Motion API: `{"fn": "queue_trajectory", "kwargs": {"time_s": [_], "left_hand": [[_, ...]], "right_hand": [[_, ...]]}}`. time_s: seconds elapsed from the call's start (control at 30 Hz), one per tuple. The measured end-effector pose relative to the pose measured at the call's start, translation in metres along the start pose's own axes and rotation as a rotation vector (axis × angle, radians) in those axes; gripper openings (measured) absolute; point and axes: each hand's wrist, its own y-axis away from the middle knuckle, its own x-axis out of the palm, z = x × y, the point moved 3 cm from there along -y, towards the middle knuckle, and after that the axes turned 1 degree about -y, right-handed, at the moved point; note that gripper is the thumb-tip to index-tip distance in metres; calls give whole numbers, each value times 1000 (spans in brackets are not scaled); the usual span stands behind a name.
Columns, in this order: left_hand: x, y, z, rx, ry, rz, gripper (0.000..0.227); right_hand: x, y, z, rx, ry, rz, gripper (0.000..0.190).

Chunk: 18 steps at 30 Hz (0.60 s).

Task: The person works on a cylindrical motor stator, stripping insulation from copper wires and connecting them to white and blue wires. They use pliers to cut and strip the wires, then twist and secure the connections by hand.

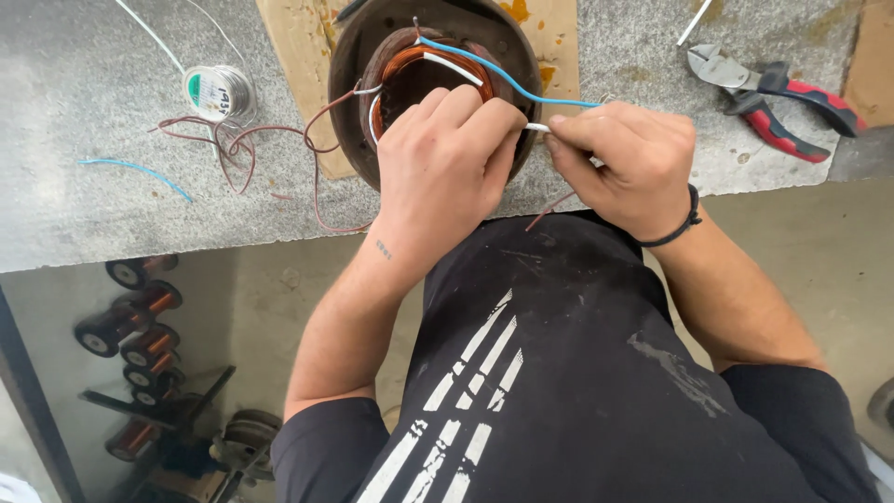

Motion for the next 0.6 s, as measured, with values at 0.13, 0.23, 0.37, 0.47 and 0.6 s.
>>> {"fn": "queue_trajectory", "kwargs": {"time_s": [0.13,0.23,0.37,0.47,0.6], "left_hand": [[-9,6,9,52,73,24,10],[-15,15,16,88,163,84,9],[-16,22,22,155,224,91,17],[-18,17,21,175,198,114,16],[-20,10,24,239,83,171,13]], "right_hand": [[-7,-2,14,-3,11,-2,6],[-5,7,25,72,-40,11,3],[11,18,26,63,-113,42,7],[15,21,24,75,-123,67,6],[16,24,25,12,2,98,9]]}}
